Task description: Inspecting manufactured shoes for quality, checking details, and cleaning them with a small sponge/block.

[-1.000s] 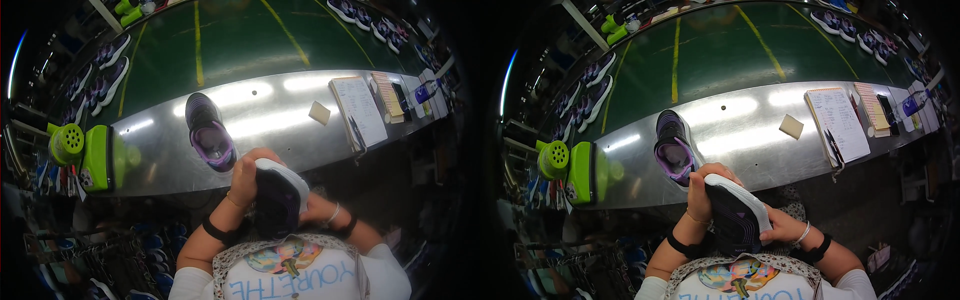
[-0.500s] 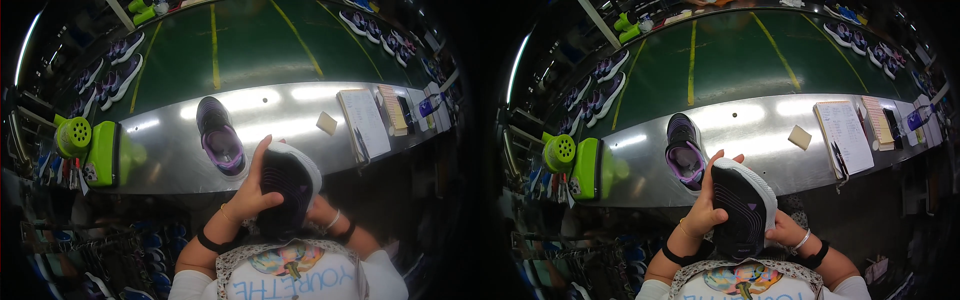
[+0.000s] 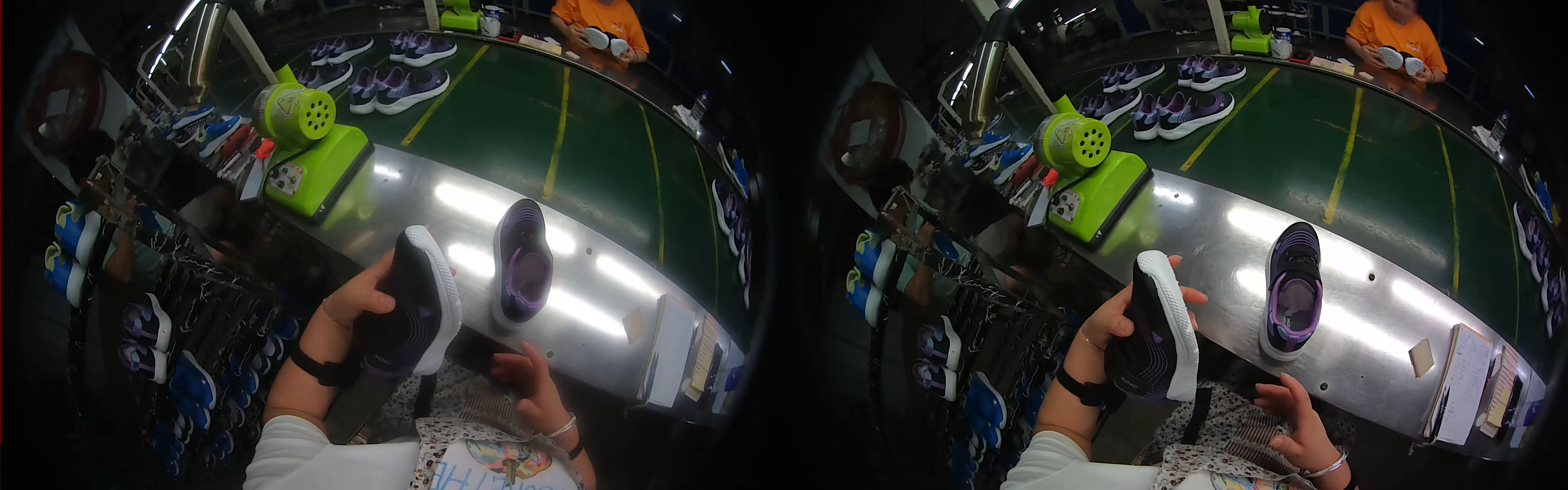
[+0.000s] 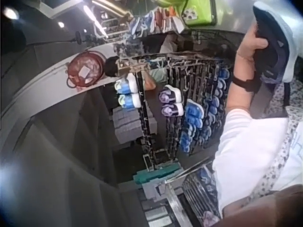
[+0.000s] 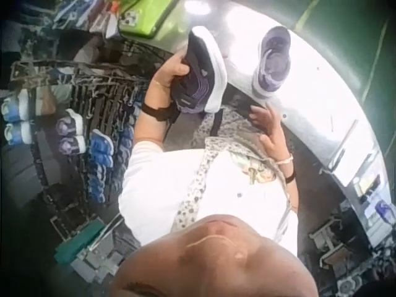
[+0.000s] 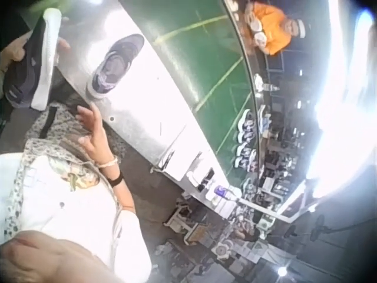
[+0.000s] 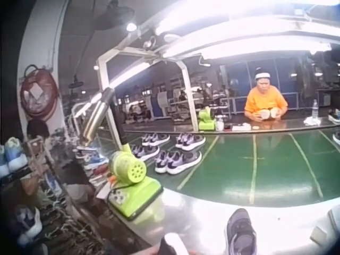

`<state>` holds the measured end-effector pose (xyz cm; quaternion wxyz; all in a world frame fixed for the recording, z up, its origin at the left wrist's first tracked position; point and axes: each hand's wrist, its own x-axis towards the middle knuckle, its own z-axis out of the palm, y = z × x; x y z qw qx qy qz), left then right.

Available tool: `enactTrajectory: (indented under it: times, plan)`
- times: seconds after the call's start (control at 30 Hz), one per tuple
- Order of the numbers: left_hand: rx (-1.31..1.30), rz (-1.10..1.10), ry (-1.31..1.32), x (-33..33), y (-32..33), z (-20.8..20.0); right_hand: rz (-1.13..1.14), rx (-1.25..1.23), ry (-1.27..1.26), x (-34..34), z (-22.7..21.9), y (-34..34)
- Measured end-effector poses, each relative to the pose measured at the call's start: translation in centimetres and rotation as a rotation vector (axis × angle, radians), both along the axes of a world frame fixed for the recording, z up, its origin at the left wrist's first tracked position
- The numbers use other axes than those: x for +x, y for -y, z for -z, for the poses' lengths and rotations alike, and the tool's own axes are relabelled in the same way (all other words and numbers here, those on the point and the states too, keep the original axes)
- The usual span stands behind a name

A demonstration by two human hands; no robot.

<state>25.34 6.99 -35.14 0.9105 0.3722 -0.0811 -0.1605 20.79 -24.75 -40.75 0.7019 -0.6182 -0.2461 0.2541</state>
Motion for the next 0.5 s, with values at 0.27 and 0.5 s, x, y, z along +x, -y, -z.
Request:
enactTrajectory:
  times: [0.27,0.5]
  plan:
    - [0.171,0.161,-0.096,-1.3,-3.3,-0.5,-0.058,-0.015,-0.084,-0.4,1.1,-0.4]
    - [0.243,0.223,-0.084,-0.4,-3.6,0.0,-0.054,0.012,-0.127,-0.1,1.2,-0.4]
